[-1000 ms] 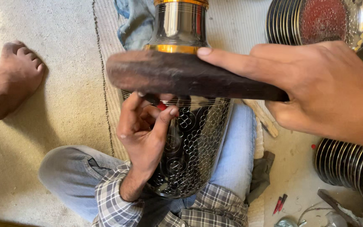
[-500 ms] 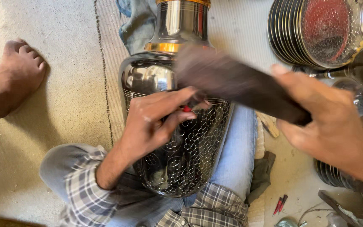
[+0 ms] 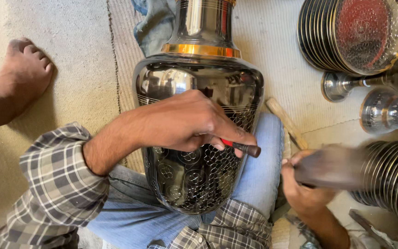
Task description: The person sits cross-legged on the floor with a large brass vase held between their legs. They hold a chisel against the vase's etched surface and strike it repeatedly with a wooden mallet, working the decorative pattern across the vase body and repositioning the chisel as they go.
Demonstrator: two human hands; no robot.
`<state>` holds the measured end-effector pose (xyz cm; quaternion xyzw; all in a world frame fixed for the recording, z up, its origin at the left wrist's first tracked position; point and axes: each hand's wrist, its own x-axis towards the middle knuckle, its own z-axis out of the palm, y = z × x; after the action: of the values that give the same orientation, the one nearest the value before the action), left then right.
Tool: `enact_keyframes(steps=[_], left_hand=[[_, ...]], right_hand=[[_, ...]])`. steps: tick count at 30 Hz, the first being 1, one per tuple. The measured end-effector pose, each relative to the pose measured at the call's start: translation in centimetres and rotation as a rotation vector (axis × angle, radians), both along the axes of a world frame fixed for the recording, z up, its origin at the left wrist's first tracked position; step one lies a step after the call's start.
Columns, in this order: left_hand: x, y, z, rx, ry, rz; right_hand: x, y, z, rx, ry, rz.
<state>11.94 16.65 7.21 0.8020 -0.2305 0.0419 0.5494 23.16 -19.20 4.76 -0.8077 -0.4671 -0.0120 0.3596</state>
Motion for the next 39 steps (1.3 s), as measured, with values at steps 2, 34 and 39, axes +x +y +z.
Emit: enact_keyframes(steps=[2,34,39], left_hand=[[0.5,-0.1,0.2,-0.022,0.035,-0.033],[-5.2,-5.1,-1.9,-0.635,0.163,0.938],[-5.7,-8.6,-4.3,-0.709,-0.026,1.091]], right_hand=[[-0.2,-0.7,-1.0,-0.085,-0.186,0.025],[1.1,1.7,1.0,-0.049,0.084,-0.029],[6.0,6.6,6.2,-0.293,-0.266,0.183]])
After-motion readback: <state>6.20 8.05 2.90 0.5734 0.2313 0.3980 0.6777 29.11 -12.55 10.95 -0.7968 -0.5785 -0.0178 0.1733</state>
